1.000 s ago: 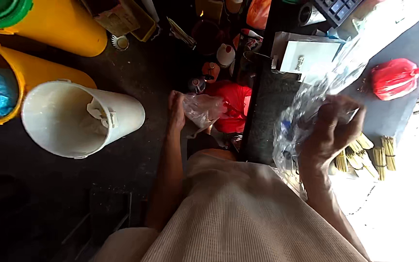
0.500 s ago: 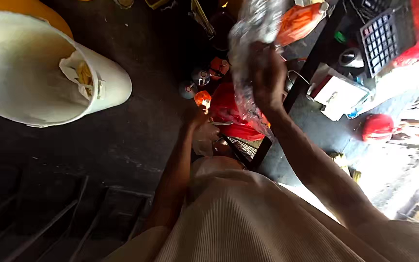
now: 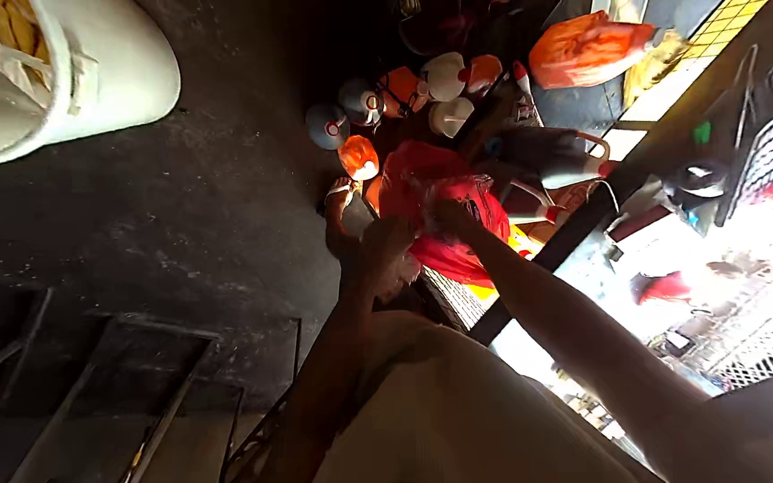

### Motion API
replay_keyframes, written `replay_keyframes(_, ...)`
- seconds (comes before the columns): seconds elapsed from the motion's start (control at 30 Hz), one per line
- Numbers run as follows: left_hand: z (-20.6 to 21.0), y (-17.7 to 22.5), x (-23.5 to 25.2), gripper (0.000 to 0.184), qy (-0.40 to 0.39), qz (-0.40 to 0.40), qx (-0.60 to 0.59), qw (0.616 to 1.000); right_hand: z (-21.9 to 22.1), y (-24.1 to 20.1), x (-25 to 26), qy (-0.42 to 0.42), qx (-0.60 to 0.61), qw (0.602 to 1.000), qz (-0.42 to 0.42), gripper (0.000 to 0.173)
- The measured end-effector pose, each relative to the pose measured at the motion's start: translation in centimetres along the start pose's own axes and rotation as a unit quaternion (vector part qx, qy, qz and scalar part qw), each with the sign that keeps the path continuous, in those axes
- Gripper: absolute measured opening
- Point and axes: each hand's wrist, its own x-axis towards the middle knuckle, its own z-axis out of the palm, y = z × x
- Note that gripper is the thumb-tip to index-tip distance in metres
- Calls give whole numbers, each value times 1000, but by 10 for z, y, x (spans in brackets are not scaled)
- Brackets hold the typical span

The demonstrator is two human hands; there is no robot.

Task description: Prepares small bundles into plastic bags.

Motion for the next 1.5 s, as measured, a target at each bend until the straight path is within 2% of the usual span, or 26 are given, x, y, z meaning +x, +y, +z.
replay_keyframes(0.07,9,-14,6,38,-13,2,-27,1000,11,2,14,-35,-72,997,-15,38)
replay_keyframes(0.1,12,-19,5,39,-8,3,-41,999,15,-6,9,-61,-110,991,-47,35)
replay_keyframes(0.2,6,-30,10,39,23,-2,-93,995,-9,-29,-16,-105,-84,981,-143,28)
replay_keyframes(0.23,0,-30,5,38,31,0,-122,992,-21,-28,-27,-66,-39,984,-160,25)
replay_keyframes(0.3,-10,-38,9,39,43,24,-185,982,-53,-22,-36,74,56,980,-174,29)
replay_keyframes(0.37,-16,-48,25,38,16,67,-242,968,-77,-25,-40,205,138,950,-190,29)
replay_keyframes(0.43,-28,-49,32,36,-14,109,-282,953,-65,-37,-47,261,148,929,-217,24)
replay_keyframes(0.5,-45,-37,28,33,-41,109,-299,947,-21,-39,-63,197,81,952,-220,27)
replay_keyframes(0.57,-39,-29,25,33,-73,118,-317,938,14,-28,-76,123,38,974,-189,26)
replay_keyframes(0.67,-24,-30,29,36,-73,122,-335,931,8,-26,-88,-30,-35,988,-146,21)
replay_keyframes(0.73,-22,-31,32,37,-70,118,-322,937,-2,-25,-92,-151,-119,971,-139,18)
replay_keyframes(0.8,-20,-29,32,36,-62,122,-323,936,-6,-19,-82,-262,-201,934,-140,16)
replay_keyframes(0.87,-20,-24,32,36,-58,121,-334,933,-3,-23,-60,-334,-235,905,-117,18)
replay_keyframes(0.9,-20,-23,32,36,-62,120,-340,931,-4,-30,-48,-333,-217,910,-116,21)
replay_keyframes(0.93,-19,-23,33,36,-68,120,-341,930,-7,-37,-37,-298,-171,932,-118,25)
replay_keyframes(1.0,-18,-26,36,36,-70,113,-325,936,-2,-40,-12,-143,-62,981,-117,28)
replay_keyframes(1.07,-18,-32,42,36,-68,107,-319,939,15,-40,-4,-51,-5,991,-126,30)
replay_keyframes(1.17,-9,-30,52,37,-73,122,-323,936,42,-7,-24,-55,-31,995,-73,39)
replay_keyframes(1.23,-6,-29,56,37,-59,123,-337,932,60,32,-43,-48,-13,992,-113,47)
replay_keyframes(1.27,-3,-29,57,37,-51,125,-349,927,73,47,-48,-29,24,989,-143,43)
replay_keyframes(1.37,6,-26,56,36,-45,121,-383,914,71,26,-47,-143,69,984,-86,37)
replay_keyframes(1.5,11,-29,58,37,-32,122,-394,910,74,39,-16,-131,11,991,-30,34)
